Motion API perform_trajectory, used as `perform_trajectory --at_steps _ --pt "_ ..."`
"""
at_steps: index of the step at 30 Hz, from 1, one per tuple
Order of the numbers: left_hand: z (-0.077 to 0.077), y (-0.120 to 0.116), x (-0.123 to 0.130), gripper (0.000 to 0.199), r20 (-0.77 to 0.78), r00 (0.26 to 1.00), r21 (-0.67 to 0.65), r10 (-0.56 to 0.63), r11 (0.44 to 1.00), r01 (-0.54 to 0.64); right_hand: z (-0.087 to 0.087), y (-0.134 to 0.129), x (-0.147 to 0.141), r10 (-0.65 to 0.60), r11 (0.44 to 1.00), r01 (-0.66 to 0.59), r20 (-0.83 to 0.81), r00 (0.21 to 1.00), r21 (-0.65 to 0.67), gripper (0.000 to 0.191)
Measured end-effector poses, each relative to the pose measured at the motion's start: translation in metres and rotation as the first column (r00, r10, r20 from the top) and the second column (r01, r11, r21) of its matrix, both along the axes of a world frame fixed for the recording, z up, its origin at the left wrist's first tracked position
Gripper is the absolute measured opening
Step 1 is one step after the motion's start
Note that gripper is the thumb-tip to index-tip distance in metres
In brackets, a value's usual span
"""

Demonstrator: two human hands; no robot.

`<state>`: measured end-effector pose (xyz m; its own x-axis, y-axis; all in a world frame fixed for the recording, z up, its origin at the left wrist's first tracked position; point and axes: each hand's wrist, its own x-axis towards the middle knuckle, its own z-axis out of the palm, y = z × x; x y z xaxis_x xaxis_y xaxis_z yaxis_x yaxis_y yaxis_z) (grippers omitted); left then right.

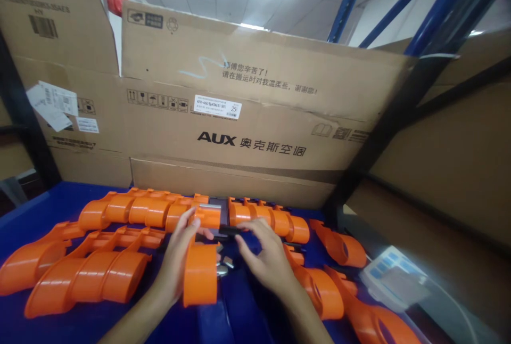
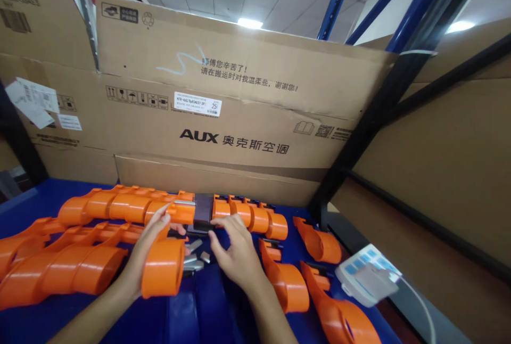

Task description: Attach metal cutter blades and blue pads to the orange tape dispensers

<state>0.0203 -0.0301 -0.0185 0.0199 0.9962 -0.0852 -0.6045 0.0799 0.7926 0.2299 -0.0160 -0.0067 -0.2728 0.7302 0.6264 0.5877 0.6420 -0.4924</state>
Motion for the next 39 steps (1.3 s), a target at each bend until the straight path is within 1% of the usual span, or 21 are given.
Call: perform_trajectory --at_steps 1,2,4,5,7,11,14,17,20,24,27,30,32,34,36,39 --pt "-0.002 -0.001 0.003 0.063 -0.051 0.998 0.049 0.027 0.999 -0.025 0.001 0.001 0.001 -0.050 0.998 0.053 -0.058 0.997 0.043 0.014" --pt "-0.004 -0.001 0.005 0.067 -0.098 0.995 0.089 0.034 0.996 -0.025 0.001 0.001 0.001 -0.092 0.992 0.101 -0.112 0.989 0.077 0.015" --pt "-0.007 -0.002 0.009 0.068 -0.163 0.987 0.131 0.006 0.991 0.016 0.002 0.001 0.002 -0.143 0.979 0.167 -0.188 0.972 0.118 0.017" --pt "-0.008 -0.003 0.011 0.067 -0.181 0.983 0.140 -0.014 0.989 0.040 0.003 0.001 0.002 -0.150 0.975 0.178 -0.207 0.967 0.129 0.017" --pt "-0.008 -0.005 0.013 0.067 -0.202 0.978 0.153 -0.043 0.985 0.075 0.003 -0.001 0.000 -0.128 0.977 0.160 -0.209 0.969 0.142 0.017" --pt "-0.005 -0.009 0.016 0.061 -0.235 0.969 0.185 -0.070 0.976 0.116 0.003 -0.004 -0.005 -0.056 0.985 0.080 -0.164 0.985 0.150 0.018" --pt "-0.005 -0.011 0.016 0.058 -0.222 0.968 0.187 -0.114 0.970 0.157 0.003 -0.006 -0.008 -0.014 0.990 0.032 -0.129 0.992 0.139 0.018" --pt "-0.006 -0.011 0.016 0.061 -0.210 0.964 0.178 -0.161 0.964 0.199 0.003 -0.006 -0.008 0.010 0.994 0.002 -0.107 0.994 0.111 0.016" --pt "-0.007 -0.010 0.015 0.062 -0.214 0.961 0.174 -0.175 0.961 0.213 0.003 -0.005 -0.008 0.016 0.996 -0.007 -0.105 0.994 0.087 0.015" --pt "-0.009 -0.009 0.014 0.061 -0.210 0.965 0.188 -0.158 0.962 0.198 0.002 -0.005 -0.008 0.038 0.998 -0.031 -0.111 0.993 0.061 0.015" --pt "-0.010 -0.008 0.014 0.061 -0.208 0.961 0.176 -0.181 0.960 0.219 0.002 -0.005 -0.006 0.057 0.998 -0.053 -0.111 0.992 0.034 0.018" --pt "-0.010 -0.008 0.014 0.063 -0.175 0.966 0.135 -0.191 0.967 0.216 0.002 -0.003 -0.001 0.026 1.000 -0.026 -0.151 0.988 0.004 0.025" --pt "-0.009 -0.008 0.014 0.065 -0.135 0.971 0.099 -0.200 0.972 0.214 0.003 0.000 0.004 -0.018 1.000 0.014 -0.168 0.986 -0.026 0.023" --pt "-0.007 -0.008 0.014 0.065 -0.095 0.974 0.060 -0.208 0.975 0.214 0.004 0.003 0.010 -0.060 0.997 0.054 -0.109 0.992 -0.063 0.018" --pt "-0.006 -0.008 0.013 0.063 -0.067 0.977 0.032 -0.201 0.979 0.203 0.005 0.004 0.015 -0.082 0.991 0.084 0.024 0.996 -0.102 0.015" --pt "-0.005 -0.008 0.012 0.061 -0.049 0.979 0.024 -0.200 0.979 0.201 0.006 0.004 0.020 -0.072 0.976 0.116 0.234 0.970 -0.182 0.012"
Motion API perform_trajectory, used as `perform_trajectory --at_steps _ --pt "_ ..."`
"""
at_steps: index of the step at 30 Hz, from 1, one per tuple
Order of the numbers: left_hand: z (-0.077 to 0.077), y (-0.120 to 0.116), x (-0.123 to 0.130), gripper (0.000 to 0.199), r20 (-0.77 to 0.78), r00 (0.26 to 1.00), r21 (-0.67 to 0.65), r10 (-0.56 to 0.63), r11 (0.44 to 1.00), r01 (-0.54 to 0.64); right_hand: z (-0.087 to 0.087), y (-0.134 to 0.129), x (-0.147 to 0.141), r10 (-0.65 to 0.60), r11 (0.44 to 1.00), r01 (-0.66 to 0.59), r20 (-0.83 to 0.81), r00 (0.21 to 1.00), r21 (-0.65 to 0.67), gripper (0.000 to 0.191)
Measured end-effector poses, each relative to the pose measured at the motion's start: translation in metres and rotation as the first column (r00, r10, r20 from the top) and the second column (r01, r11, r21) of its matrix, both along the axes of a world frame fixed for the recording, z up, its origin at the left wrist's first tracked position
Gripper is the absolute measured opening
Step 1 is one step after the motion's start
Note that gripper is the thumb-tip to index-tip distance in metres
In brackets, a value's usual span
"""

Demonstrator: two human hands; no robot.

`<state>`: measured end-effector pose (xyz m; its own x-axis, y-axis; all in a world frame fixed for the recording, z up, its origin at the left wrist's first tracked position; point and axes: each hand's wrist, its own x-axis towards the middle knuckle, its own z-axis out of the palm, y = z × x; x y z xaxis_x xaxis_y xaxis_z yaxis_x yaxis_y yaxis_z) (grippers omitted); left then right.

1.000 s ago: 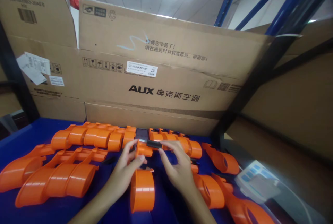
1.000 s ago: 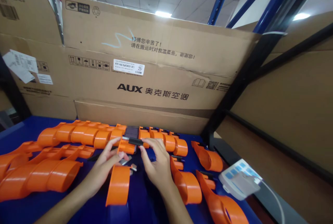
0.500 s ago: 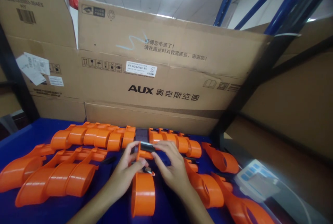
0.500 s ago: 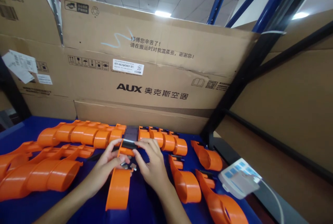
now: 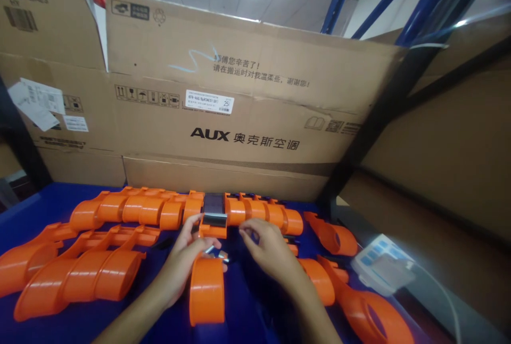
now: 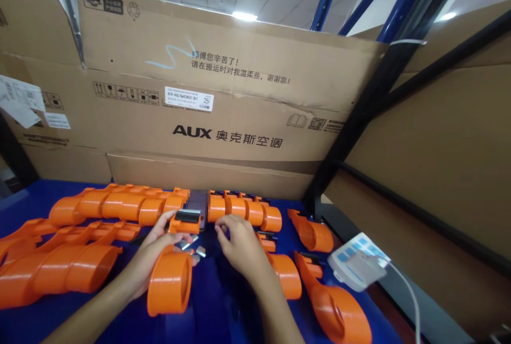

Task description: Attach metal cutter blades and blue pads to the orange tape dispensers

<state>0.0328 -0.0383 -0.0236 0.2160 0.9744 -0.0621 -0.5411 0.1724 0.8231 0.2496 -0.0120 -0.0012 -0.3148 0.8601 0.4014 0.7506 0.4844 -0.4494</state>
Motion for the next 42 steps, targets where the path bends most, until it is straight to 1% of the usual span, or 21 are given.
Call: perform_trajectory --at_steps 3,6,9,12,18,21,27,28,29,30,31,32,33,34,35,37,42 --pt "-0.001 0.000 0.000 0.061 0.013 1.000 0.004 0.001 1.000 -0.001 -0.004 -0.003 0.003 -0.006 0.996 0.022 0.179 0.984 -0.087 0.011" --pt "-0.002 0.001 0.000 0.065 0.024 1.000 -0.001 0.018 1.000 -0.018 -0.009 -0.005 0.005 -0.040 0.993 0.070 0.270 0.962 -0.100 0.014" --pt "-0.002 0.001 0.000 0.071 0.025 0.999 -0.013 0.024 1.000 -0.024 -0.012 -0.005 0.005 -0.073 0.990 0.106 0.294 0.953 -0.095 0.022" --pt "-0.002 0.001 -0.001 0.072 0.035 0.999 -0.020 0.027 0.999 -0.026 -0.013 -0.004 0.003 -0.082 0.989 0.115 0.308 0.948 -0.090 0.026" --pt "-0.004 0.003 -0.001 0.069 0.012 1.000 0.001 0.018 1.000 -0.018 -0.014 -0.005 -0.003 -0.076 0.991 0.105 0.290 0.954 -0.086 0.027" --pt "-0.005 0.004 -0.001 0.066 -0.019 1.000 0.019 0.024 1.000 -0.024 -0.015 -0.004 -0.006 -0.097 0.990 0.119 0.251 0.963 -0.076 0.028" --pt "-0.005 0.005 0.000 0.056 -0.079 0.995 0.092 0.063 0.994 -0.056 -0.012 0.003 -0.010 -0.141 0.988 0.145 0.078 0.987 -0.044 0.018" --pt "-0.005 0.005 0.000 0.055 -0.086 0.994 0.104 0.073 0.992 -0.064 -0.013 0.003 -0.012 -0.134 0.990 0.133 -0.003 0.991 -0.046 0.019" --pt "-0.005 0.005 0.001 0.053 -0.095 0.992 0.113 0.080 0.991 -0.070 -0.014 0.002 -0.014 -0.117 0.992 0.111 -0.122 0.986 -0.056 0.022" --pt "-0.005 0.005 0.001 0.052 -0.106 0.991 0.119 0.084 0.990 -0.071 -0.015 0.002 -0.017 -0.095 0.994 0.079 -0.266 0.959 -0.070 0.024" --pt "-0.006 0.006 0.001 0.051 -0.119 0.989 0.125 0.085 0.990 -0.070 -0.016 0.000 -0.020 -0.072 0.996 0.040 -0.416 0.907 -0.084 0.025" --pt "-0.006 0.006 0.001 0.050 -0.135 0.987 0.131 0.087 0.989 -0.069 -0.017 -0.001 -0.023 -0.053 0.995 0.002 -0.546 0.836 -0.095 0.026" --pt "-0.007 0.006 0.000 0.050 -0.151 0.985 0.137 0.088 0.988 -0.067 -0.018 -0.002 -0.026 -0.042 0.995 -0.028 -0.640 0.767 -0.100 0.027" --pt "-0.007 0.007 0.000 0.050 -0.165 0.982 0.142 0.087 0.988 -0.064 -0.018 -0.003 -0.029 -0.038 0.994 -0.046 -0.692 0.721 -0.103 0.028" --pt "-0.008 0.007 0.000 0.050 -0.176 0.980 0.146 0.087 0.987 -0.062 -0.018 -0.004 -0.031 -0.038 0.993 -0.055 -0.721 0.692 -0.105 0.029" --pt "-0.009 0.007 -0.001 0.050 -0.192 0.977 0.154 0.090 0.986 -0.060 -0.018 -0.005 -0.034 -0.038 0.993 -0.062 -0.747 0.664 -0.105 0.030" --pt "-0.009 0.003 0.001 0.049 -0.187 0.978 0.149 0.094 0.987 -0.066 -0.018 -0.009 -0.039 0.005 0.992 -0.099 -0.759 0.651 -0.078 0.026"
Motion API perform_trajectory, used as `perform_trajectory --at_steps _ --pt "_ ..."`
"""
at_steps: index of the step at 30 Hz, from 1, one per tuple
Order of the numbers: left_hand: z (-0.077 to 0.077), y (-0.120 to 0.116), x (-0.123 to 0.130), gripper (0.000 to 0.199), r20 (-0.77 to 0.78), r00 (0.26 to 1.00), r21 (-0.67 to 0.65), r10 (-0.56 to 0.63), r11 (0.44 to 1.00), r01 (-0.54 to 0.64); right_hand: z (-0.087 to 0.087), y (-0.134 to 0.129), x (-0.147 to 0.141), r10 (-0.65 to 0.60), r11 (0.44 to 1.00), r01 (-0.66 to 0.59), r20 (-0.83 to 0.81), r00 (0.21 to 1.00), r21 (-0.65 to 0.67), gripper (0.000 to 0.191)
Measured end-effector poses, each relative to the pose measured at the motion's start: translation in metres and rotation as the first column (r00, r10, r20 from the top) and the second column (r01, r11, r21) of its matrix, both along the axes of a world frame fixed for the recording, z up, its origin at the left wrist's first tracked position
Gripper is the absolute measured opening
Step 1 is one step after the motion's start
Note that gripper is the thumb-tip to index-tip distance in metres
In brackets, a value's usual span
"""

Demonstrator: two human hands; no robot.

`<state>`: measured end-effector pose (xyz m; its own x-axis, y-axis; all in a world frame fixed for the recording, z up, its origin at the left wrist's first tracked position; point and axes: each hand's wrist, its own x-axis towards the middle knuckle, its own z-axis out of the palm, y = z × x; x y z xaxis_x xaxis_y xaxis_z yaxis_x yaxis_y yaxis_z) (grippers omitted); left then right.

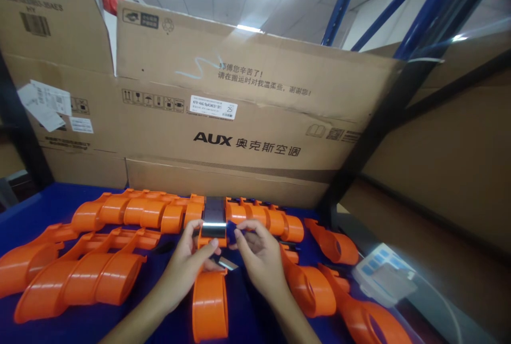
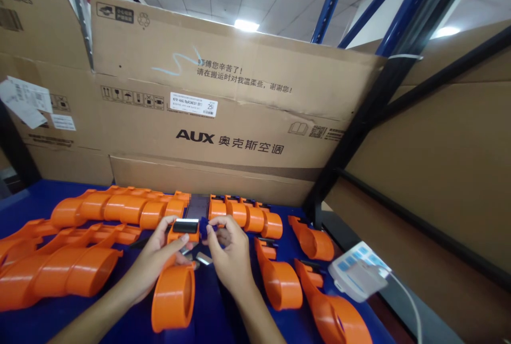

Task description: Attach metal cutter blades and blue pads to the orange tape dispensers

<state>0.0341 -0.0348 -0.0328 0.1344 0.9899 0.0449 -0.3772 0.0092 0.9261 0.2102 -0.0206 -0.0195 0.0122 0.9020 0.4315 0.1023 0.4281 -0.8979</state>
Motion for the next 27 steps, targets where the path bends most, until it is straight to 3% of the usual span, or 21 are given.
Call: perform_trajectory --at_steps 6,15,18,27 --pt "0.001 -0.001 0.001 0.049 0.015 1.000 0.003 -0.004 1.000 0.004 -0.002 -0.007 -0.008 -0.023 0.997 0.024 -0.014 1.000 0.077 0.025" --pt "-0.005 0.005 0.000 0.050 0.025 1.000 0.032 0.011 0.999 -0.012 -0.003 -0.006 -0.004 -0.058 0.978 0.018 0.186 0.981 0.209 0.006" --pt "-0.004 0.005 0.000 0.051 0.017 1.000 0.043 0.010 0.999 -0.011 0.000 -0.007 -0.003 -0.111 0.957 0.023 0.294 0.949 0.288 0.011" --pt "-0.003 -0.001 0.000 0.055 -0.013 1.000 0.053 -0.019 0.998 0.019 0.002 -0.009 0.004 -0.054 0.943 -0.123 0.507 0.860 0.309 0.011"
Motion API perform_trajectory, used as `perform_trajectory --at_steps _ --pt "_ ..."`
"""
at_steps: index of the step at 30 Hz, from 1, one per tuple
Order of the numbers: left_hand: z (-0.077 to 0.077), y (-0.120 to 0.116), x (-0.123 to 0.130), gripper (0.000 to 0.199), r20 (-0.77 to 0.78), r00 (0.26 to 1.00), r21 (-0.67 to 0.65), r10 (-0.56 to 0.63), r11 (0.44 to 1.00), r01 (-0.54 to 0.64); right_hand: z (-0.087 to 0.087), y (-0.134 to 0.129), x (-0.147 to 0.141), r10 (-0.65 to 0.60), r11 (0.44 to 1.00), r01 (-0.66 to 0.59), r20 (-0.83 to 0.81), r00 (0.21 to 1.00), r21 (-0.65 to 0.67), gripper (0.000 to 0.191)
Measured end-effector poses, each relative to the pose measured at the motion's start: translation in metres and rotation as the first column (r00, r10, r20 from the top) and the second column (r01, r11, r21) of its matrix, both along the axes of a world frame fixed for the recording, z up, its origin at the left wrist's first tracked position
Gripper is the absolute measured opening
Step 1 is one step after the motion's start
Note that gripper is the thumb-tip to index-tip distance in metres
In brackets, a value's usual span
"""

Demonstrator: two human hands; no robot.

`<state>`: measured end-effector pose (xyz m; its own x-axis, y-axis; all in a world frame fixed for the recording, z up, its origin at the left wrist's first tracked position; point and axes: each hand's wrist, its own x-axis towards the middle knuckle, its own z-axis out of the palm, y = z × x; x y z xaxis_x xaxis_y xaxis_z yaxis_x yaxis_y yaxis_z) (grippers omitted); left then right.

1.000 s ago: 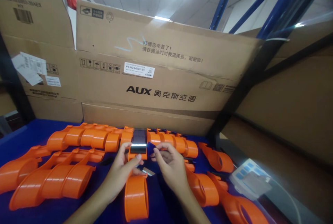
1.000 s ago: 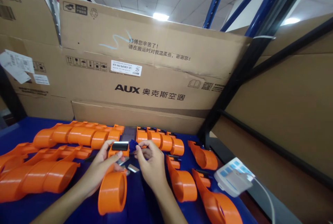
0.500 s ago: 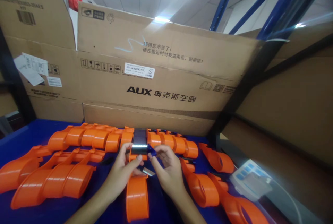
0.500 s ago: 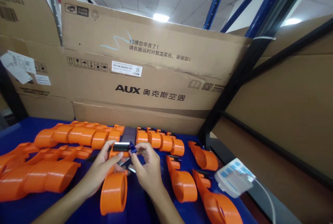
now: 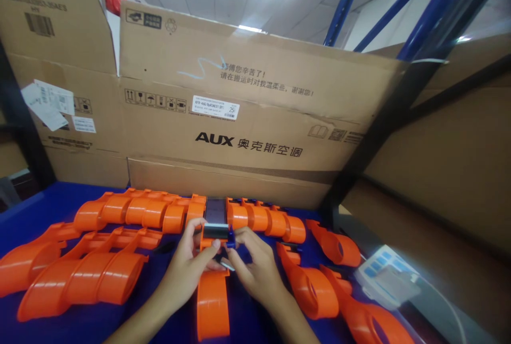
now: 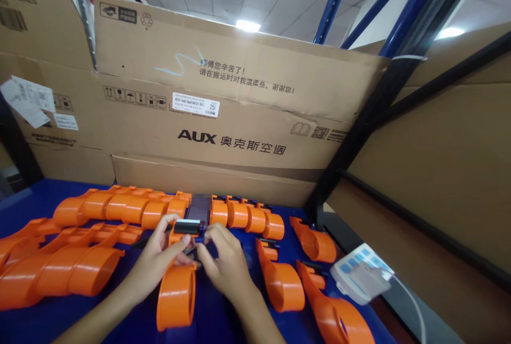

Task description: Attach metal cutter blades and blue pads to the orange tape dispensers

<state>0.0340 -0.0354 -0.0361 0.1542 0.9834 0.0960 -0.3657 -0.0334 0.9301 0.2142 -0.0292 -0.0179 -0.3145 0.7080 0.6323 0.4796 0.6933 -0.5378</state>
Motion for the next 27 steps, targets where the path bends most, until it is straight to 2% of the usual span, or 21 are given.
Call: perform_trajectory --at_steps 10,15,19,22,24,27 --pt "0.004 0.000 0.000 0.054 -0.009 1.000 0.024 -0.008 1.000 0.008 -0.001 0.005 0.001 0.025 1.000 -0.026 0.068 0.997 0.008 0.014" --pt "0.008 -0.004 0.002 0.052 0.022 1.000 0.014 0.011 1.000 -0.011 0.003 -0.001 -0.001 0.040 0.999 -0.040 0.044 0.998 -0.004 0.015" --pt "0.015 -0.006 0.001 0.046 0.070 0.998 -0.020 -0.001 1.000 0.002 0.007 -0.005 0.000 0.072 0.996 -0.076 -0.093 0.993 -0.039 0.011" --pt "0.016 -0.007 -0.001 0.056 0.107 0.991 -0.092 -0.083 0.991 0.093 0.008 -0.005 0.002 0.046 0.989 -0.084 -0.286 0.957 -0.119 0.009" --pt "0.015 -0.008 -0.003 0.069 0.123 0.977 -0.152 -0.175 0.969 0.193 0.008 -0.004 0.002 0.059 0.959 -0.162 -0.394 0.917 -0.233 0.022" --pt "0.013 -0.007 -0.003 0.083 0.148 0.942 -0.201 -0.300 0.924 0.325 0.011 -0.003 0.004 0.181 0.830 -0.404 -0.499 0.847 -0.385 0.042"
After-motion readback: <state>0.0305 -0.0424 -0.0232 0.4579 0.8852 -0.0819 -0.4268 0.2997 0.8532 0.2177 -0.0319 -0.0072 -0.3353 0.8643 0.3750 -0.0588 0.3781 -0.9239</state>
